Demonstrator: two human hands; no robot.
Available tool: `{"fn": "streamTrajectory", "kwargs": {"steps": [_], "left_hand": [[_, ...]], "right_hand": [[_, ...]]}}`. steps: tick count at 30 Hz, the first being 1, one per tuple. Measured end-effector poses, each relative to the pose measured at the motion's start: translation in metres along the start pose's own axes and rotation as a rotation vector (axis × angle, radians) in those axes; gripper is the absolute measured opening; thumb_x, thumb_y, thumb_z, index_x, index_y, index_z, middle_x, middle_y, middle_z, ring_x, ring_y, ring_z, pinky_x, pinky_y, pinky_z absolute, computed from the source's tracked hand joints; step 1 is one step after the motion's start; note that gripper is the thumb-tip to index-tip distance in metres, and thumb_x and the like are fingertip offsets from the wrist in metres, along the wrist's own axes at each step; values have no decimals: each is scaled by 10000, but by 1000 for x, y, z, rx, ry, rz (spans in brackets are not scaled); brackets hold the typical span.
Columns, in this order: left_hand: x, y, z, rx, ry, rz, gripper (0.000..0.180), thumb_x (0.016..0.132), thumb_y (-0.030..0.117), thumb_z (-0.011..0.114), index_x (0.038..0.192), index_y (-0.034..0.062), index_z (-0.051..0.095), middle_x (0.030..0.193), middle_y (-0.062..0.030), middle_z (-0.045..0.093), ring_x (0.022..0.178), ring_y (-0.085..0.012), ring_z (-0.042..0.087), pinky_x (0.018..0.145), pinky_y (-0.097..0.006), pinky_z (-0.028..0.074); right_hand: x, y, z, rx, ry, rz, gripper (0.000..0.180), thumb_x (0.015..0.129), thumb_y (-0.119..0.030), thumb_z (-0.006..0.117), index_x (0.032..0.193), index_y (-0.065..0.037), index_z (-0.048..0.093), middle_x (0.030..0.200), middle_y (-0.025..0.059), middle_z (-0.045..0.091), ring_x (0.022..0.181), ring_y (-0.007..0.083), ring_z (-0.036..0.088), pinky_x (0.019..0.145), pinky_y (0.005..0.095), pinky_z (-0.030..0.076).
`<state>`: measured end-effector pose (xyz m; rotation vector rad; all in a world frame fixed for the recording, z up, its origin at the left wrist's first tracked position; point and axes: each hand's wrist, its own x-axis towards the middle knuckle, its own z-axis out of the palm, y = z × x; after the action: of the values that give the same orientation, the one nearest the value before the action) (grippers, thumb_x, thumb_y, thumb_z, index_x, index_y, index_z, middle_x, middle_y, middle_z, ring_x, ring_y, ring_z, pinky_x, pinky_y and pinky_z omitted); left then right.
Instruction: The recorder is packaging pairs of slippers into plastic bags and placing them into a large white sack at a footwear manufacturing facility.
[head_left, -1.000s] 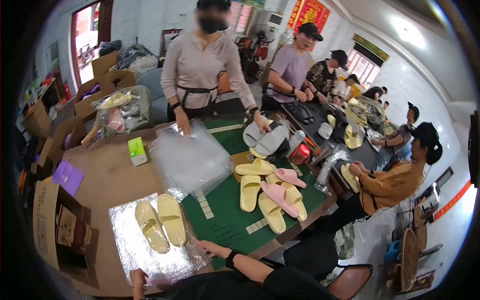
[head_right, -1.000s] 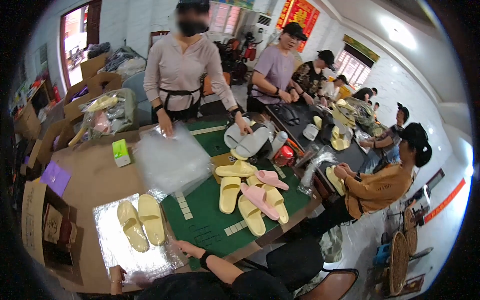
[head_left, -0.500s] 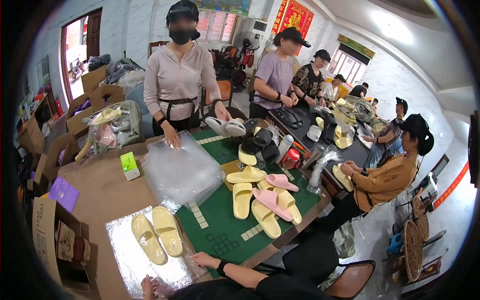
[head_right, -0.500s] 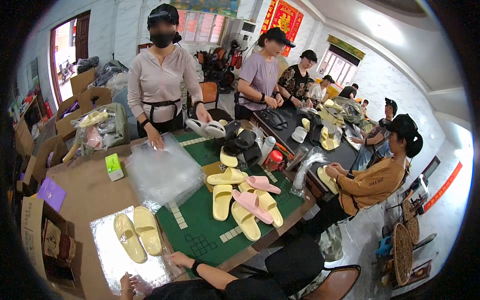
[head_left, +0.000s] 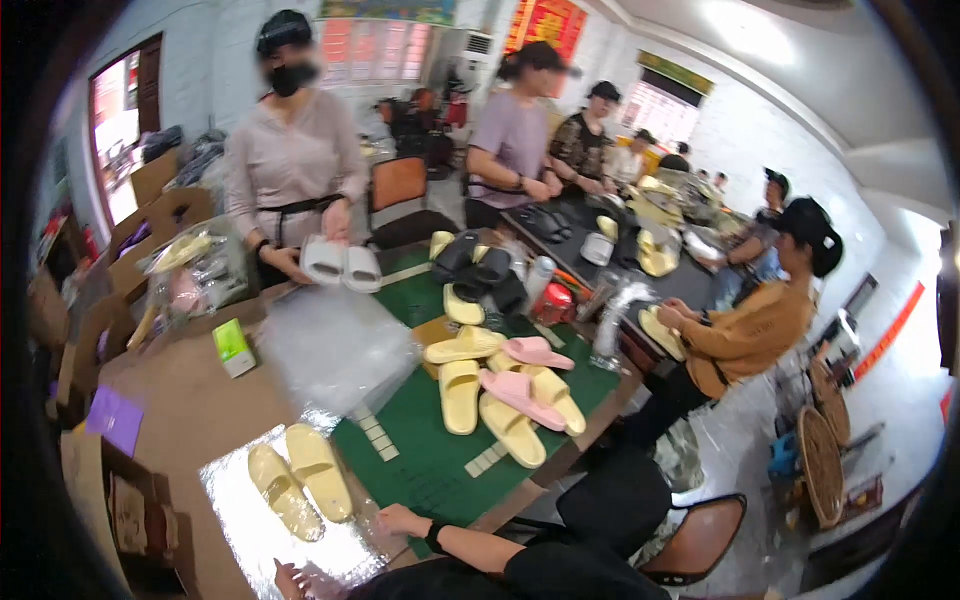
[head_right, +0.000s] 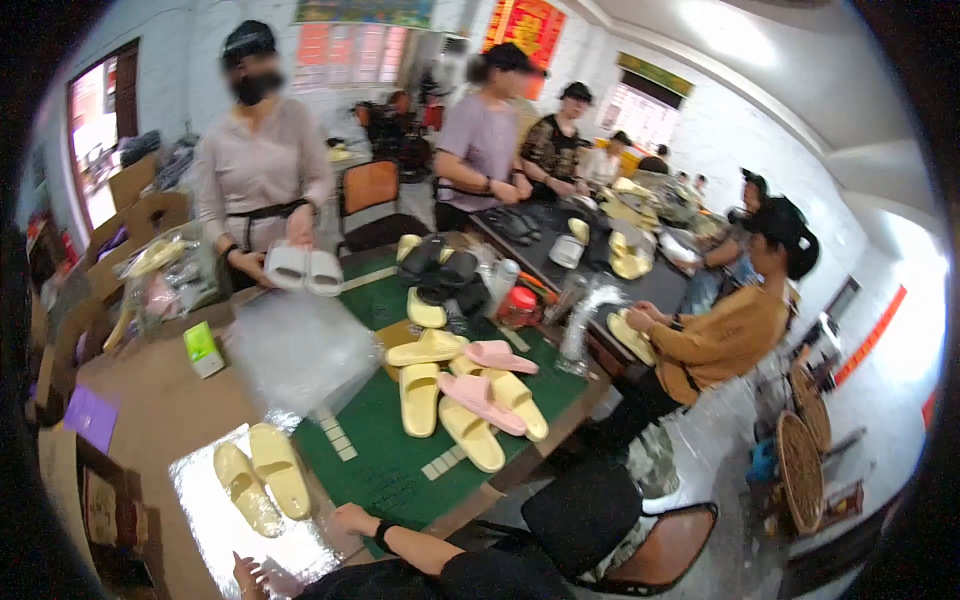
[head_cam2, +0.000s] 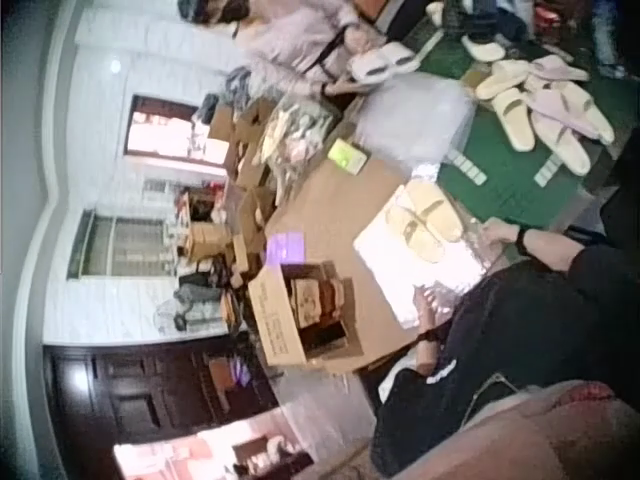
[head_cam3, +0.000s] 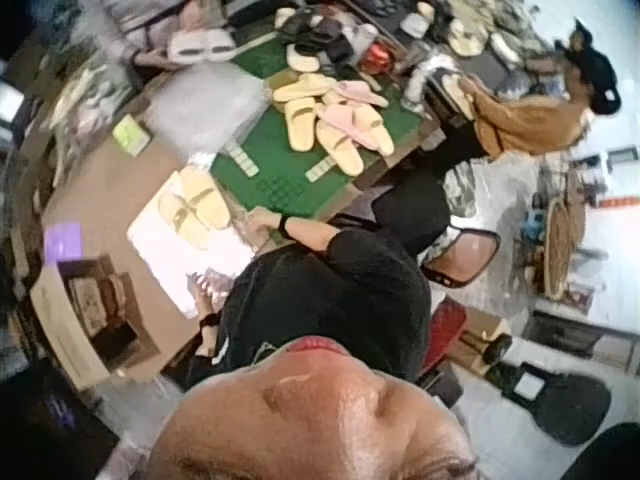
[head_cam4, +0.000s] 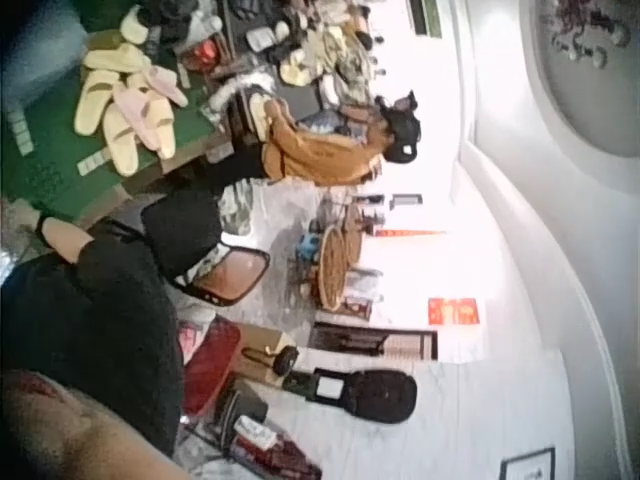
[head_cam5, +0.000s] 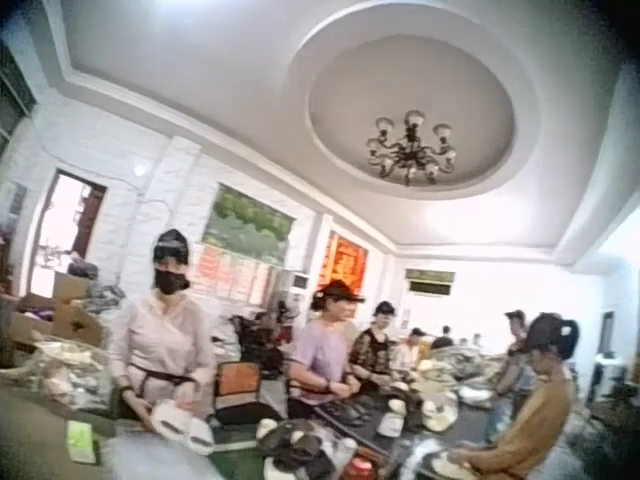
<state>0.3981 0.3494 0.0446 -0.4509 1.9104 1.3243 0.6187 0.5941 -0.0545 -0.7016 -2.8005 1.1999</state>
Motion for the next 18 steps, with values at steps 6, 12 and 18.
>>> {"fn": "streamTrajectory", "kwargs": {"steps": [6,12,18], "left_hand": [[-45,13,-10,21,-365,-1,622,884,472,417,1344,86,252,1254,-167,377,1119,-334,427,932,-456,382],[-65,17,-11,-68,-438,58,645,880,481,424,1324,38,273,1230,-188,396,1119,-335,429,938,-448,380],[-21,-5,-22,-21,-509,112,559,894,436,427,1253,13,359,1203,-187,441,1073,-314,462,931,-439,384]], "right_hand": [[-14,-24,-16,967,-1,522,233,855,-183,487,870,27,588,759,87,625,605,169,594,520,291,473],[-14,-13,0,900,15,229,205,873,-220,500,856,-17,527,820,95,557,723,228,559,625,374,467],[-16,-31,-28,767,-49,436,250,884,-208,447,908,15,555,882,127,612,763,235,607,618,351,490]]}}
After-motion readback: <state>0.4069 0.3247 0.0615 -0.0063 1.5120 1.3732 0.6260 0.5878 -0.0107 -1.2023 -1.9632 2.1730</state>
